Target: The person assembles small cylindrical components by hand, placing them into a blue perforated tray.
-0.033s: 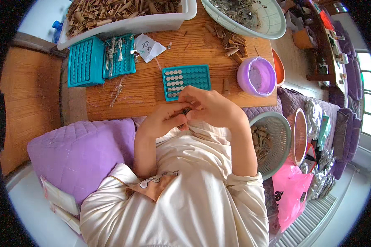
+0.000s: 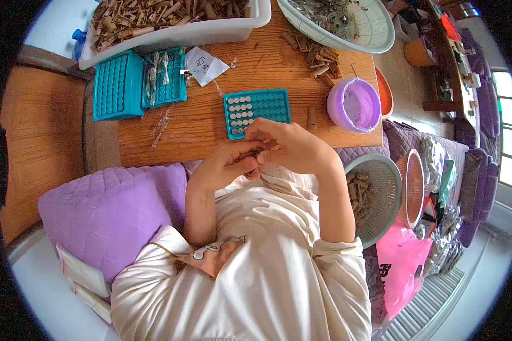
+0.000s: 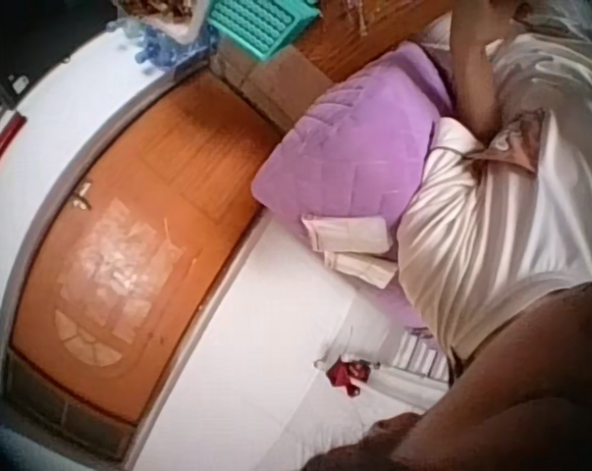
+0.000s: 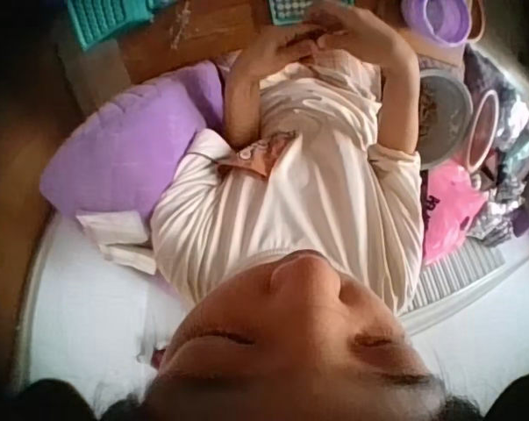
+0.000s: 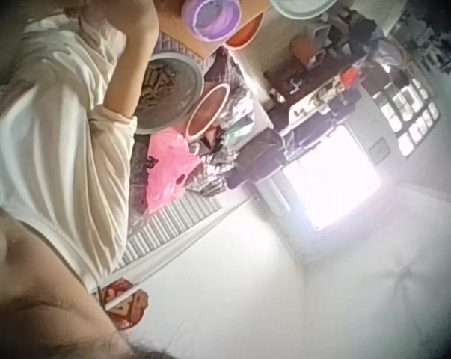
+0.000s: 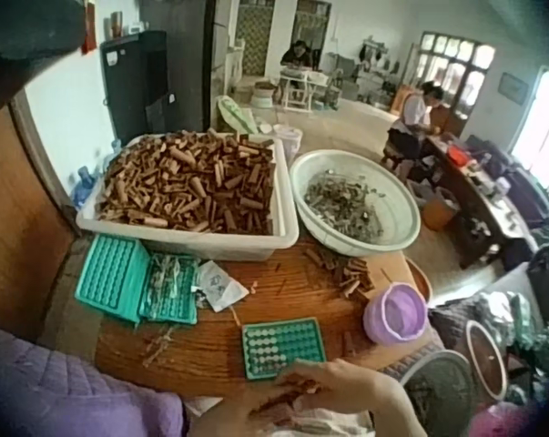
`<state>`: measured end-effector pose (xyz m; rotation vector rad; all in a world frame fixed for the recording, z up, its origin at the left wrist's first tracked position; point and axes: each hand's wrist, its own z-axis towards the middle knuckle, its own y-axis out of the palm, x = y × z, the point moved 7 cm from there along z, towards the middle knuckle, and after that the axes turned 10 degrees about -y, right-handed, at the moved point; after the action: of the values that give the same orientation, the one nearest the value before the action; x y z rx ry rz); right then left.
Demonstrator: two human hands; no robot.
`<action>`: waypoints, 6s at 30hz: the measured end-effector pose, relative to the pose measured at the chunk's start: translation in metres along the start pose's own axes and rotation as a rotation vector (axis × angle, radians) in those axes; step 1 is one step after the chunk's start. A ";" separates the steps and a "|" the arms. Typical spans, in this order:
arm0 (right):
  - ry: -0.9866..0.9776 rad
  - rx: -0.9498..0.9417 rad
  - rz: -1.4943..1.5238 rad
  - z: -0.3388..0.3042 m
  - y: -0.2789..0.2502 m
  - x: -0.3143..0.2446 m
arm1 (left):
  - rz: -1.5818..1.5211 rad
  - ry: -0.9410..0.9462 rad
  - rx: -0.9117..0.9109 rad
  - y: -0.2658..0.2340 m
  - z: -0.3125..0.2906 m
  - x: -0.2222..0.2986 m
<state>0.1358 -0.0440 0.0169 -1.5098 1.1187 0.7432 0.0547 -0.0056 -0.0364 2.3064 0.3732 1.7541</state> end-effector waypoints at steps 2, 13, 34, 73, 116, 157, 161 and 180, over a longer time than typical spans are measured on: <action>0.057 -0.095 0.097 0.003 0.006 0.009 | -0.023 0.000 -0.006 -0.002 0.002 -0.001; -0.067 0.347 0.329 -0.004 -0.023 0.039 | -0.433 0.071 0.010 -0.027 -0.002 0.010; -0.126 0.858 0.405 -0.034 -0.038 0.026 | -0.605 0.198 0.205 -0.033 -0.009 0.021; -0.208 0.800 -0.100 -0.005 0.020 -0.025 | -0.421 0.535 0.565 -0.018 -0.019 0.036; 0.248 0.572 -0.862 -0.067 -0.154 0.108 | -1.219 0.331 -0.133 -0.025 0.015 0.004; -0.312 0.586 -0.323 -0.012 -0.041 -0.043 | -1.451 0.040 -0.197 -0.002 0.021 -0.003; -0.349 0.513 -0.313 -0.003 -0.030 -0.051 | -1.242 0.104 -0.092 -0.002 0.018 0.001; -0.405 0.470 -0.510 -0.020 -0.015 -0.062 | -0.881 0.097 -0.018 0.001 0.015 0.002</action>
<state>0.1255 -0.0473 0.0826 -1.1053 0.5158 0.3695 0.0693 -0.0063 -0.0385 1.6171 1.1610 1.3708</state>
